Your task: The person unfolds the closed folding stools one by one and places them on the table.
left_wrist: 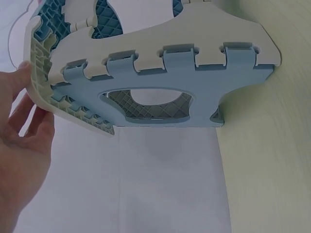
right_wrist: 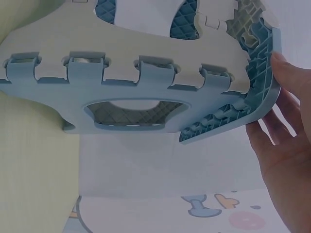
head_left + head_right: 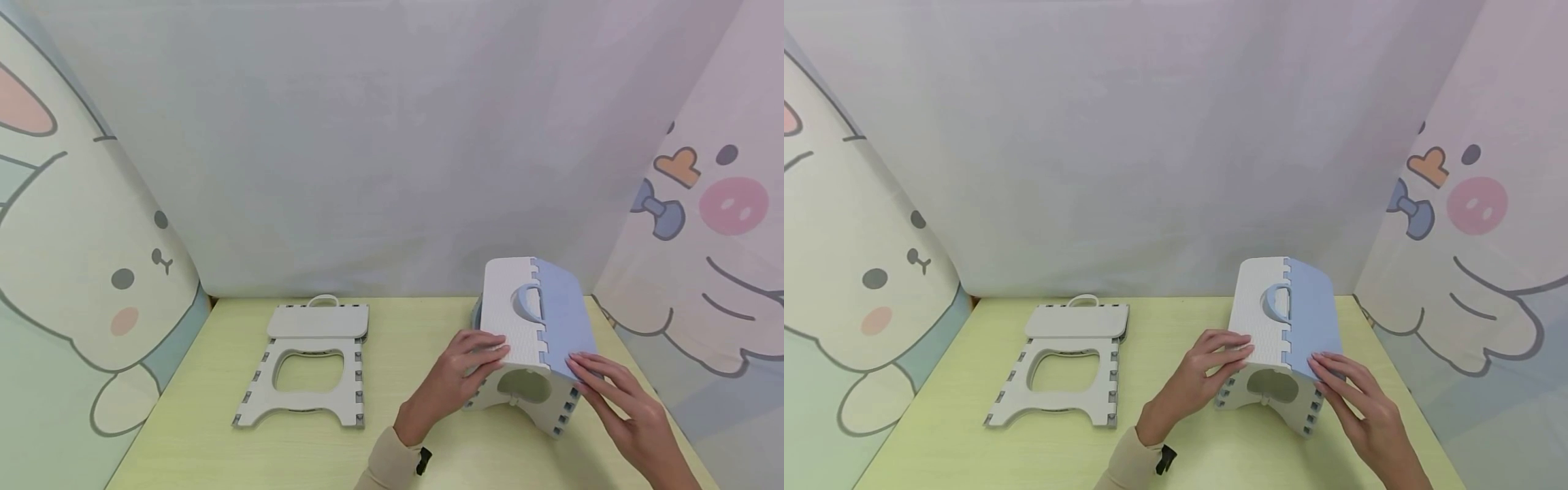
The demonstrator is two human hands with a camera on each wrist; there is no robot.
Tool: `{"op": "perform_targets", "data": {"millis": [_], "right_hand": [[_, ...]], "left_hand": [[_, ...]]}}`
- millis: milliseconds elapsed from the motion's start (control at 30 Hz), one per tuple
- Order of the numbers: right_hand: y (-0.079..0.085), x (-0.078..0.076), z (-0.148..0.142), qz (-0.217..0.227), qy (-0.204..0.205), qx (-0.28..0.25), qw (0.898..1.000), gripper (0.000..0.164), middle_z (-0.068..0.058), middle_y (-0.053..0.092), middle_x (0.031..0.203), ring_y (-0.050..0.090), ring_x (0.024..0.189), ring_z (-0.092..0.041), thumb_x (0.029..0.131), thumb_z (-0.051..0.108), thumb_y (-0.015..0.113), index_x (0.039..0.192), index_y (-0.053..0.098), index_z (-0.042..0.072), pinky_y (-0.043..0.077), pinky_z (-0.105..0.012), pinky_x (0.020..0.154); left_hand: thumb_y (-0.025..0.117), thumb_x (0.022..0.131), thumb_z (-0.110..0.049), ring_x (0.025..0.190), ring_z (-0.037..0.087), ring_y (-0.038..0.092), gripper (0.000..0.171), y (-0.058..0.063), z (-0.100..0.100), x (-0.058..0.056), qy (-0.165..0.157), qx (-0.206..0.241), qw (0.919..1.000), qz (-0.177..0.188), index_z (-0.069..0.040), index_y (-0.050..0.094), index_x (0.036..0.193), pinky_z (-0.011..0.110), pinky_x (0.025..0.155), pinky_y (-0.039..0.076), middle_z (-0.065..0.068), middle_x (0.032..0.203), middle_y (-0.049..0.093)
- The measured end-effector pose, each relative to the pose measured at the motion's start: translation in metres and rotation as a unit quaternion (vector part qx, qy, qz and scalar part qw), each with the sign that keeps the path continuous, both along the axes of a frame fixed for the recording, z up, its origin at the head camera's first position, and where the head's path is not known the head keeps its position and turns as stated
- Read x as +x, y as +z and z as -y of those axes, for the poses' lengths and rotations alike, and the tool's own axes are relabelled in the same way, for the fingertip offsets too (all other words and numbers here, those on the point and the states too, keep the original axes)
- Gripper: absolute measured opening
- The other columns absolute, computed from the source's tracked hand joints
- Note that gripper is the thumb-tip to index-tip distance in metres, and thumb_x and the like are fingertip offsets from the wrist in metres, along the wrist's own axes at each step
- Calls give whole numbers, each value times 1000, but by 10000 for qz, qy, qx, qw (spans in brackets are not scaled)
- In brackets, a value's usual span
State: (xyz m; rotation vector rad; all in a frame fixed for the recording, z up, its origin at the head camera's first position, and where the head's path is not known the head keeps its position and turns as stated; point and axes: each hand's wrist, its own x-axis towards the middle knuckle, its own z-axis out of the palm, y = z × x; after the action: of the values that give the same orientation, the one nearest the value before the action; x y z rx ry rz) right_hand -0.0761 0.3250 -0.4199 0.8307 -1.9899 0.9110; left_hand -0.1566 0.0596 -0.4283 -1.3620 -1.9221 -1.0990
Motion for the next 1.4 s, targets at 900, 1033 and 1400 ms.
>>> {"op": "perform_targets", "data": {"millis": [900, 1033, 1400], "right_hand": [[5, 1, 7, -63, -177, 101, 9998, 39, -24, 60, 116, 51, 119, -31, 95, 27, 57, 107, 67, -9, 35, -23, 105], [5, 1, 8, -82, -254, 121, 9996, 40, -24, 60, 117, 50, 119, -30, 95, 28, 57, 108, 67, -9, 35, -22, 105], [8, 5, 10, 46, -487, 232, 9985, 42, -22, 60, 118, 49, 120, -27, 96, 31, 55, 111, 66, -7, 34, -20, 105]], "left_hand": [[64, 91, -11, 121, 18, 47, 28, -5, -4, 0, 223, 10, 9997, 115, -6, 66, 119, 24, 103, 38, 5, 126, 59], [65, 90, -10, 121, 19, 48, 29, -4, -4, 0, 209, 43, 9997, 119, -6, 66, 119, 25, 104, 38, 6, 126, 59], [63, 92, -10, 122, 18, 46, 28, -2, -4, 3, 251, -28, 9995, 187, -7, 64, 120, 23, 103, 38, 5, 126, 57]]}}
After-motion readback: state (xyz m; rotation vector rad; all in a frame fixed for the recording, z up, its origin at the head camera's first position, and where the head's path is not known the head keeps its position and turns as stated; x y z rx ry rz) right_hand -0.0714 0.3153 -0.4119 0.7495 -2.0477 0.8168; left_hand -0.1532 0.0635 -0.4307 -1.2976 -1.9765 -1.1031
